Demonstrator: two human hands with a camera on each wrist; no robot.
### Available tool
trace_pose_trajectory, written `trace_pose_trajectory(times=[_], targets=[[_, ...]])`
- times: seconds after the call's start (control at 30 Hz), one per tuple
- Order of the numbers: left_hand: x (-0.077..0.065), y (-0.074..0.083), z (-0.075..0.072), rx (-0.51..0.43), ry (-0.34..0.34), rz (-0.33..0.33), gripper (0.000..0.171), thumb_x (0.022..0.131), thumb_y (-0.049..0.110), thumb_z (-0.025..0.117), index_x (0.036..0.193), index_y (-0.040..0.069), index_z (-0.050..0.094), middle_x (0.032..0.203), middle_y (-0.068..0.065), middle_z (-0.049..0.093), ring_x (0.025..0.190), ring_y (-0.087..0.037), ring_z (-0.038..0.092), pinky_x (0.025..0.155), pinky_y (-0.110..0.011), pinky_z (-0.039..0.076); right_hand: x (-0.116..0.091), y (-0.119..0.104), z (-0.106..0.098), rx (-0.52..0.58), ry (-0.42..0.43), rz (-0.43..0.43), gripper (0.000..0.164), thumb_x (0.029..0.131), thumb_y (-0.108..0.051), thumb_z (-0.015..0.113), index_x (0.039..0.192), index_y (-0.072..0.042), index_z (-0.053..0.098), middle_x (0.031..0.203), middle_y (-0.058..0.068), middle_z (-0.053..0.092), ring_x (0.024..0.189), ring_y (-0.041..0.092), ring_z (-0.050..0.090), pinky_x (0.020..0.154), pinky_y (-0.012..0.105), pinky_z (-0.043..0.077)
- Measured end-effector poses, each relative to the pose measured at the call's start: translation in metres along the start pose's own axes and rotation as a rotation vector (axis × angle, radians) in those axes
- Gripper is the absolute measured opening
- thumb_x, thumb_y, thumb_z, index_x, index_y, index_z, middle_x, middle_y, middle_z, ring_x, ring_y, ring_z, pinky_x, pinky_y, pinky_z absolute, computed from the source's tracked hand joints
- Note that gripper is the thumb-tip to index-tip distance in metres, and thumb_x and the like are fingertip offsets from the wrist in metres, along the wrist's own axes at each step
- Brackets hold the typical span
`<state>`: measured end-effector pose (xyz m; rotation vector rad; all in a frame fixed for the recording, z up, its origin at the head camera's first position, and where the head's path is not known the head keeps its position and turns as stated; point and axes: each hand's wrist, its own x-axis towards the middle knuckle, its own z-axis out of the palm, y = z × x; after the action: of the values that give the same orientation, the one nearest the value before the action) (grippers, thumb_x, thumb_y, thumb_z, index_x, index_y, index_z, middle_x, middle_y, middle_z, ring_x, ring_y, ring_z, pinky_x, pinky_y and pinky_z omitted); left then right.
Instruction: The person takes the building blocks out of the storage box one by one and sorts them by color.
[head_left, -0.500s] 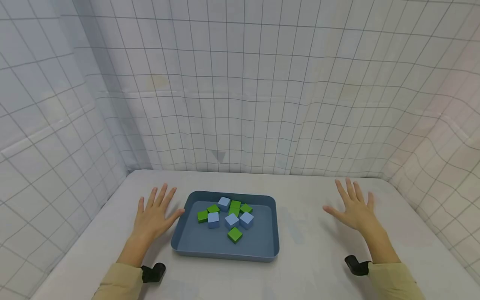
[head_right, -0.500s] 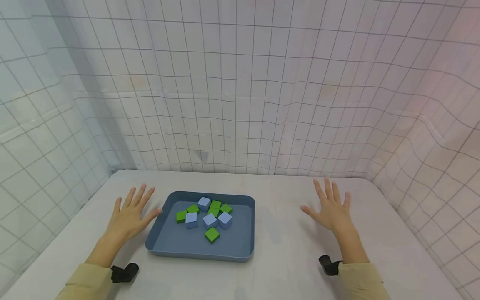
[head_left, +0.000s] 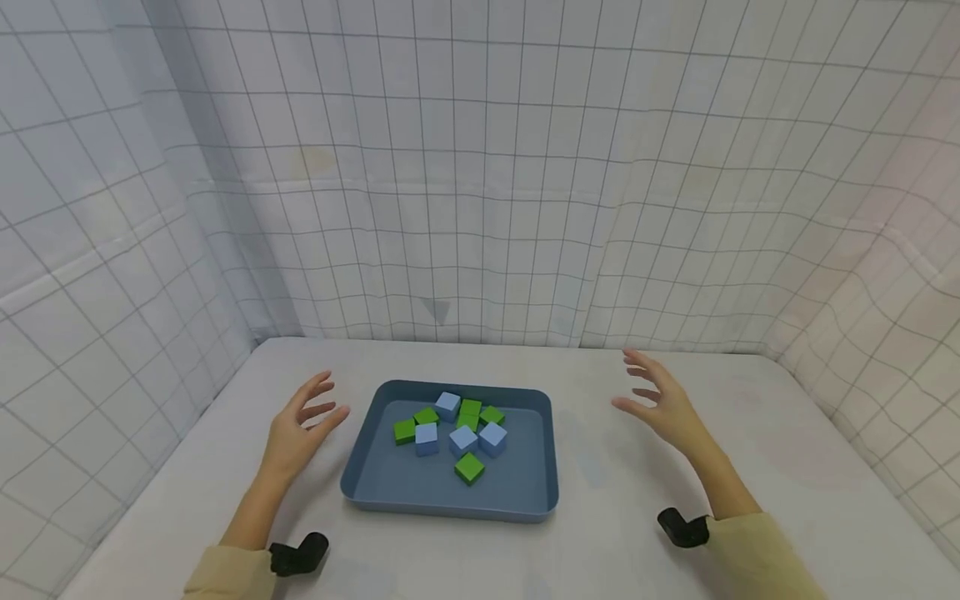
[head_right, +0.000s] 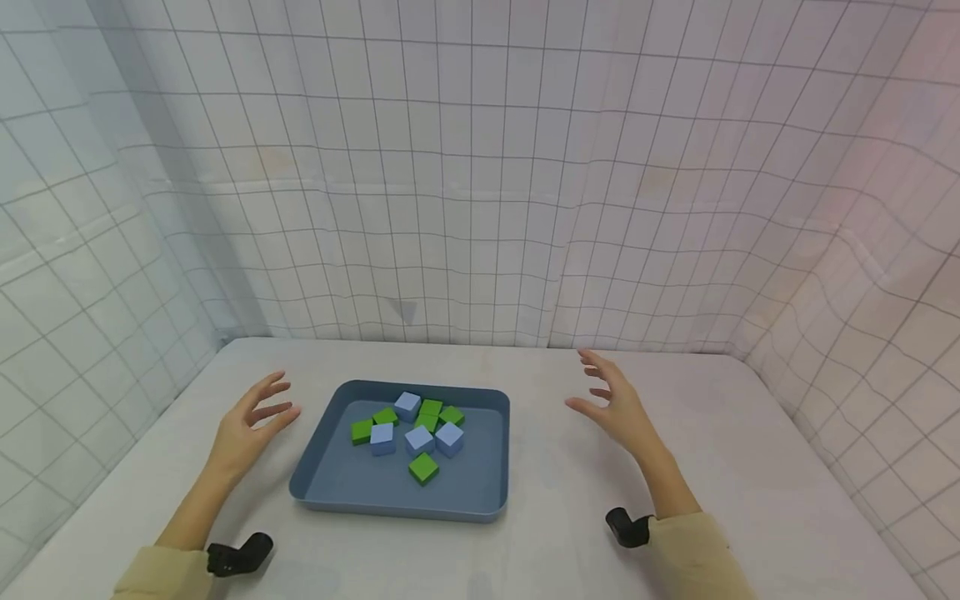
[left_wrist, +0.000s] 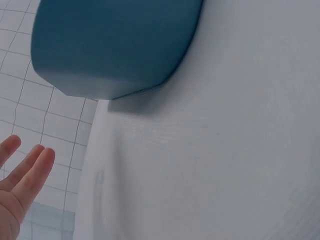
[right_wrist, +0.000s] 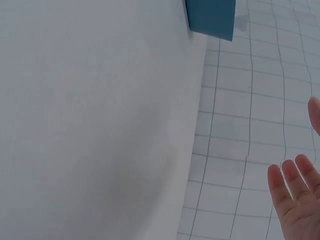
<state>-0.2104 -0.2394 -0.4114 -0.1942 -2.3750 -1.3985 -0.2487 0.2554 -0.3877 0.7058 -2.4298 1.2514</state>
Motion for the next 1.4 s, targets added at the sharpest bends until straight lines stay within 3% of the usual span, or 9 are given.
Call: trace_pose_trajectory(times=[0.07, 0.13, 0.27, 0.37, 0.6, 0.83, 1.4], targets=[[-0.002, -0.002, -0.001, -0.078, -0.013, -0.017, 0.058, 0.085, 0.011, 0.065, 0.136, 0.006, 0.040, 0.121, -0.015, 0.053, 0.091, -0.010, 0.062, 0.067, -0.020, 0.051, 0.004, -0.011, 0.007, 0.087, -0.027, 0.018, 0.075, 0.076, 0.001, 0.071, 0.140, -0.003, 0.033, 0.134, 0.021, 0.040, 0.117, 0.041, 0.042, 0.086, 0.049, 0.043], [-0.004, -0.004, -0.002, -0.164, -0.046, -0.034, 0.056, 0.085, 0.007, 0.064, 0.135, 0.003, 0.040, 0.114, -0.005, 0.055, 0.084, -0.002, 0.061, 0.065, -0.021, 0.052, 0.009, -0.021, 0.014, 0.149, -0.060, 0.041, 0.075, 0.075, 0.003, 0.071, 0.139, -0.001, 0.032, 0.133, 0.023, 0.040, 0.117, 0.043, 0.042, 0.087, 0.050, 0.043], [-0.007, -0.012, -0.004, -0.309, -0.137, -0.084, 0.054, 0.085, 0.002, 0.062, 0.135, 0.005, 0.041, 0.105, 0.012, 0.056, 0.083, -0.008, 0.064, 0.066, -0.029, 0.054, 0.017, -0.035, 0.029, 0.212, -0.129, 0.086, 0.075, 0.075, 0.004, 0.070, 0.139, 0.000, 0.032, 0.129, 0.025, 0.042, 0.116, 0.044, 0.044, 0.088, 0.050, 0.042], [-0.009, -0.017, -0.006, -0.358, -0.191, -0.133, 0.054, 0.085, 0.003, 0.063, 0.135, 0.008, 0.041, 0.107, 0.008, 0.057, 0.085, -0.014, 0.065, 0.068, -0.034, 0.054, 0.022, -0.035, 0.041, 0.252, -0.175, 0.092, 0.074, 0.075, 0.004, 0.071, 0.139, 0.000, 0.033, 0.127, 0.024, 0.044, 0.114, 0.045, 0.045, 0.089, 0.048, 0.043], [-0.013, -0.023, -0.006, -0.362, -0.281, -0.201, 0.060, 0.086, 0.008, 0.063, 0.138, 0.002, 0.034, 0.113, -0.008, 0.055, 0.087, -0.013, 0.064, 0.072, -0.036, 0.053, 0.031, -0.015, 0.072, 0.318, -0.278, 0.061, 0.070, 0.075, -0.006, 0.073, 0.137, -0.008, 0.040, 0.123, 0.023, 0.047, 0.110, 0.037, 0.050, 0.087, 0.034, 0.047], [-0.013, -0.023, -0.004, -0.339, -0.339, -0.236, 0.059, 0.086, 0.011, 0.063, 0.137, -0.001, 0.035, 0.115, -0.018, 0.052, 0.089, -0.015, 0.064, 0.074, -0.036, 0.052, 0.037, -0.015, 0.090, 0.359, -0.389, 0.027, 0.065, 0.078, -0.003, 0.070, 0.136, -0.001, 0.039, 0.122, 0.022, 0.047, 0.107, 0.037, 0.050, 0.086, 0.032, 0.048], [-0.014, -0.024, 0.000, -0.274, -0.417, -0.255, 0.052, 0.086, 0.015, 0.063, 0.131, -0.004, 0.044, 0.111, -0.021, 0.050, 0.092, -0.015, 0.060, 0.072, -0.035, 0.052, 0.050, -0.032, 0.115, 0.228, -0.595, 0.018, 0.052, 0.078, -0.006, 0.070, 0.126, 0.000, 0.050, 0.114, 0.018, 0.054, 0.099, 0.030, 0.054, 0.082, 0.028, 0.048]])
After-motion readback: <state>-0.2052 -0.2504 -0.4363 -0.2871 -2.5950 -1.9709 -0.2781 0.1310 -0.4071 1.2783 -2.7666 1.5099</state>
